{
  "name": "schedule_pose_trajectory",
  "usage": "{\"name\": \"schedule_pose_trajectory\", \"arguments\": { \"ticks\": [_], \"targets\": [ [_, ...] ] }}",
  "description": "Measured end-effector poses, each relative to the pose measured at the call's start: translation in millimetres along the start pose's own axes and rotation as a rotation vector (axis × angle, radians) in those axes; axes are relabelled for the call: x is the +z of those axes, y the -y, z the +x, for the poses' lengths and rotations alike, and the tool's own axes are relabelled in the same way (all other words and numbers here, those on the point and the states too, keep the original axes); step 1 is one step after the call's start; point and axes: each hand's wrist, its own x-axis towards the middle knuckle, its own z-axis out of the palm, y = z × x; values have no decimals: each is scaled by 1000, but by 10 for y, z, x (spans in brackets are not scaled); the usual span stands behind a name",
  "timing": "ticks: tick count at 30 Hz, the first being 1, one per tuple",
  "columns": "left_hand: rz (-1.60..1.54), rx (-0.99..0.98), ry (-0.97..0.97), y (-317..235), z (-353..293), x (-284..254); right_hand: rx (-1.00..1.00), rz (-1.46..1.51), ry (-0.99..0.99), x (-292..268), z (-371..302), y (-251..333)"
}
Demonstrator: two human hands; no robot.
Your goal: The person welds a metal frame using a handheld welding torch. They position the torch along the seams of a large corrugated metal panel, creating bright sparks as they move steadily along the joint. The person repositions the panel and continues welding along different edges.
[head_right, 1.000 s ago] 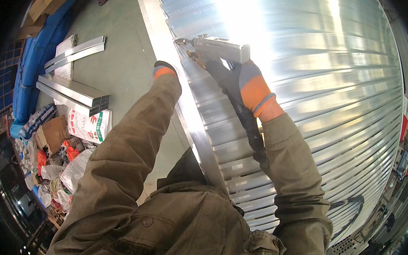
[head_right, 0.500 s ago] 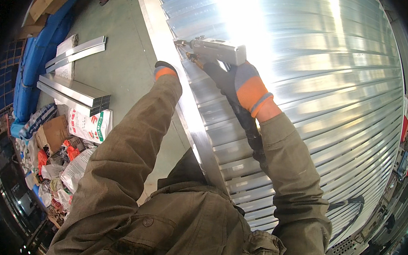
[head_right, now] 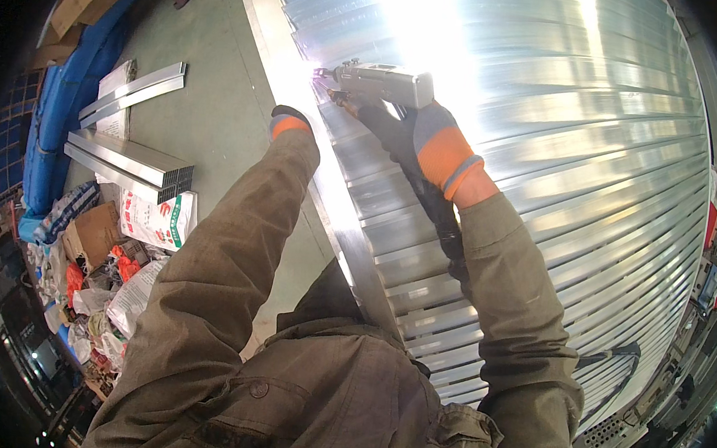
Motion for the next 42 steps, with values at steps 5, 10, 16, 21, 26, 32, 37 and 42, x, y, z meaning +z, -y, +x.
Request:
{"name": "schedule_pose_trajectory", "arguments": {
  "ticks": [5, 10, 16, 21, 26, 32, 37, 42],
  "targets": [
    [7, 0, -9, -9, 66, 107, 19, 13, 21, -22, -5, 42],
    [18, 2, -19, -2, 217, 337, -7, 25, 6, -61, -69, 111],
    [43, 22, 1, 29, 235, 358, -36, 73, -19, -91, -99, 76],
    [11, 23, 11, 35, 44, 74, -98, 60, -36, -53, -20, -30],
    [-1, 23, 15, 79, -51, -97, -80, 17, -11, -45, -7, -18],
    [-14, 24, 16, 90, -80, -166, -22, 53, -25, -40, -16, 30],
    [-30, 27, 24, 117, -98, -215, -43, 37, -15, -35, 16, -4],
    [6, 19, 4, 140, -67, -175, 0, -45, 0, -50, 45, -23]
  ]
}}
